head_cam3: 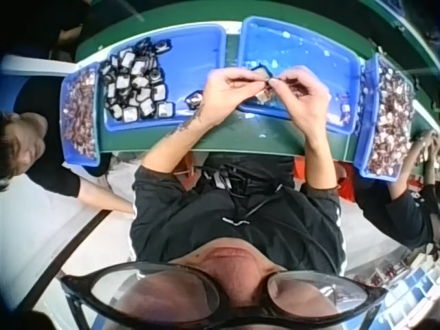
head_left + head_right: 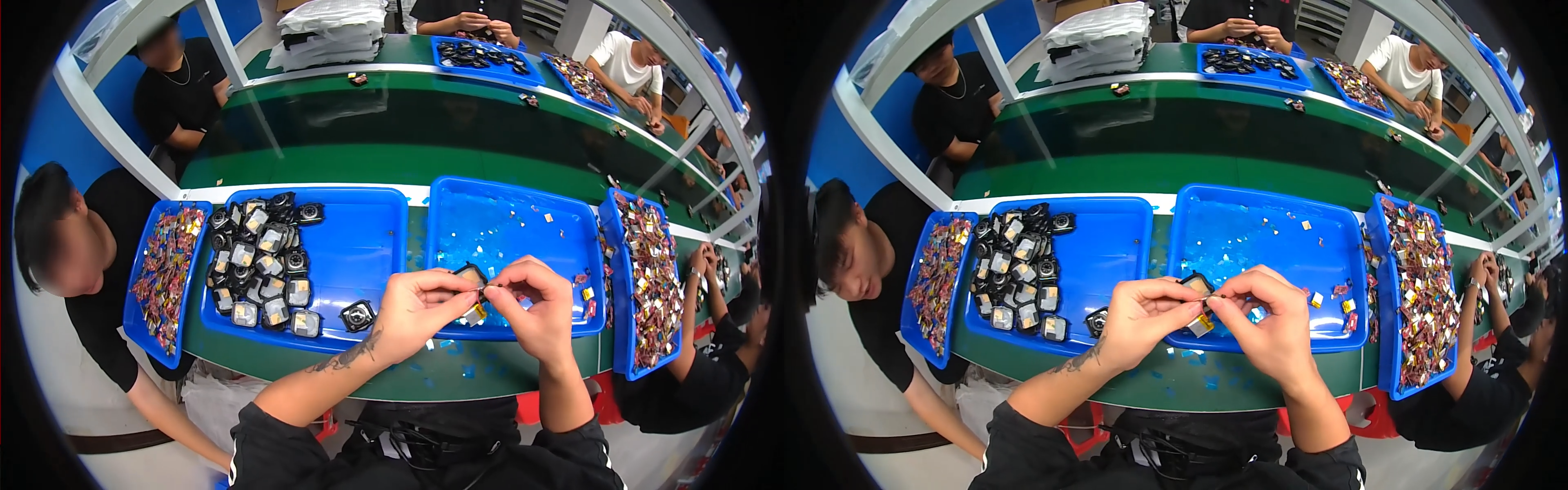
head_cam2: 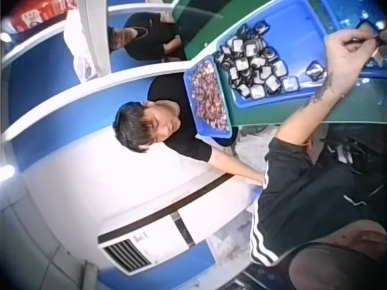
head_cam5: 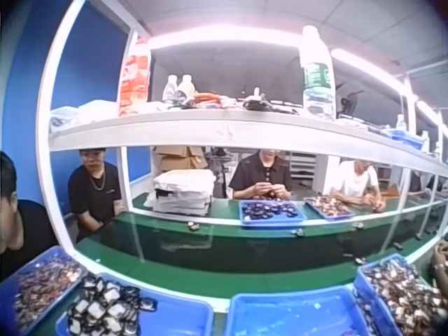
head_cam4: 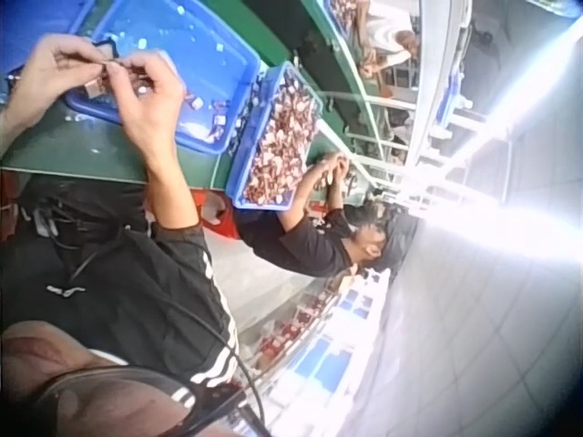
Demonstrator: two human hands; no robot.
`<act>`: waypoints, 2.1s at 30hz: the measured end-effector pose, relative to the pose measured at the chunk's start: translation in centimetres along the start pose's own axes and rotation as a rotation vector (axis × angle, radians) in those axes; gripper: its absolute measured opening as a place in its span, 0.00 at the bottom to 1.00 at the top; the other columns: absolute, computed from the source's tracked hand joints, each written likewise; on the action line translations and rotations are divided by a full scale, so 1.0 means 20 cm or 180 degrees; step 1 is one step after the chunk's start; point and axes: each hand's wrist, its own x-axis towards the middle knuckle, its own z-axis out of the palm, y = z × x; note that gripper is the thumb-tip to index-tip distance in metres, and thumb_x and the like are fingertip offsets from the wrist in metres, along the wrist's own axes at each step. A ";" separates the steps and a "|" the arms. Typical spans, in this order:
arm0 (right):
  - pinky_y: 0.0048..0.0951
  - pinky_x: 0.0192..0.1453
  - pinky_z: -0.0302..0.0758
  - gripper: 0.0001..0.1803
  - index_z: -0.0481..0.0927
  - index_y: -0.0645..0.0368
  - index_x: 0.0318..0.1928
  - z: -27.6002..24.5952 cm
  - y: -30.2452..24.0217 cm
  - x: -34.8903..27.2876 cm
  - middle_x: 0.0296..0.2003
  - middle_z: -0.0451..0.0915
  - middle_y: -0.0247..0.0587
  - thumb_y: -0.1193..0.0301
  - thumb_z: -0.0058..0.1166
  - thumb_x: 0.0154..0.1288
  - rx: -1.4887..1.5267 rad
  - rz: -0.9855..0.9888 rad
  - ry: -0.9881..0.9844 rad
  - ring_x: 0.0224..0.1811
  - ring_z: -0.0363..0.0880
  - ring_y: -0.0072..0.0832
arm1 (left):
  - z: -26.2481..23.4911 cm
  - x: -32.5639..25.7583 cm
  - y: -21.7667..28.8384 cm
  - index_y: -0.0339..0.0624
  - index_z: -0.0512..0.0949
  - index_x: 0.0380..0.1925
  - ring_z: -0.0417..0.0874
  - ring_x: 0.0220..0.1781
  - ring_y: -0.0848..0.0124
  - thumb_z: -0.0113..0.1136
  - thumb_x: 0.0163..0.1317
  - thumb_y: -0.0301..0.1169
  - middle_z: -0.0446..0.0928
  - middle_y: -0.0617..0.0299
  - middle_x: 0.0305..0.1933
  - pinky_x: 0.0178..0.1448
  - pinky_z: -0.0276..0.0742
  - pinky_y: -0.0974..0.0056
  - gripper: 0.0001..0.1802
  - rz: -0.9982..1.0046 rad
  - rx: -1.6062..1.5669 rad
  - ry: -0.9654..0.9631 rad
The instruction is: Assembling small electronic components by inserting small parts into a black housing at a workbench.
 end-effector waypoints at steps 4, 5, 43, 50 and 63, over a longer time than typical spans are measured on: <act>0.18 0.33 0.71 0.04 0.82 0.65 0.33 0.00 0.01 0.00 0.30 0.79 0.36 0.78 0.64 0.57 0.0288 0.0348 -0.0048 0.30 0.76 0.19 | 0.03 0.00 -0.01 0.29 0.75 0.54 0.81 0.54 0.67 0.60 0.60 0.16 0.75 0.52 0.57 0.59 0.79 0.65 0.20 0.0538 0.0264 0.0028; 0.18 0.33 0.71 0.05 0.81 0.65 0.33 0.00 0.01 0.01 0.30 0.79 0.36 0.78 0.64 0.57 0.0048 0.0312 -0.0067 0.30 0.76 0.18 | 0.03 0.00 0.00 0.29 0.75 0.54 0.81 0.54 0.67 0.60 0.60 0.15 0.75 0.51 0.57 0.60 0.79 0.65 0.20 0.0584 0.0286 0.0053; 0.37 0.48 0.78 0.19 0.82 0.61 0.37 -0.14 0.64 1.07 0.38 0.84 0.46 0.63 0.70 0.47 -0.2062 0.0466 0.0634 0.43 0.83 0.41 | -0.25 -0.28 0.27 0.41 0.76 0.34 0.77 0.47 0.55 0.70 0.48 0.30 0.75 0.55 0.39 0.50 0.74 0.55 0.15 0.0086 0.5057 0.0248; 0.24 0.37 0.78 0.14 0.79 0.64 0.48 0.10 0.02 0.29 0.32 0.81 0.37 0.66 0.52 0.70 0.1006 0.0858 -0.1720 0.33 0.80 0.20 | -0.12 -0.03 0.24 0.42 0.78 0.25 0.79 0.48 0.57 0.69 0.39 0.17 0.70 0.50 0.59 0.40 0.77 0.61 0.13 0.2275 0.4230 0.0733; 0.30 0.38 0.79 0.09 0.81 0.62 0.36 -0.30 0.17 0.03 0.30 0.82 0.41 0.72 0.64 0.57 -0.0848 -0.0143 0.0068 0.32 0.83 0.33 | 0.00 0.08 -0.04 0.29 0.76 0.49 0.85 0.46 0.63 0.49 0.70 0.22 0.77 0.48 0.52 0.50 0.84 0.65 0.12 0.0340 0.0320 0.0107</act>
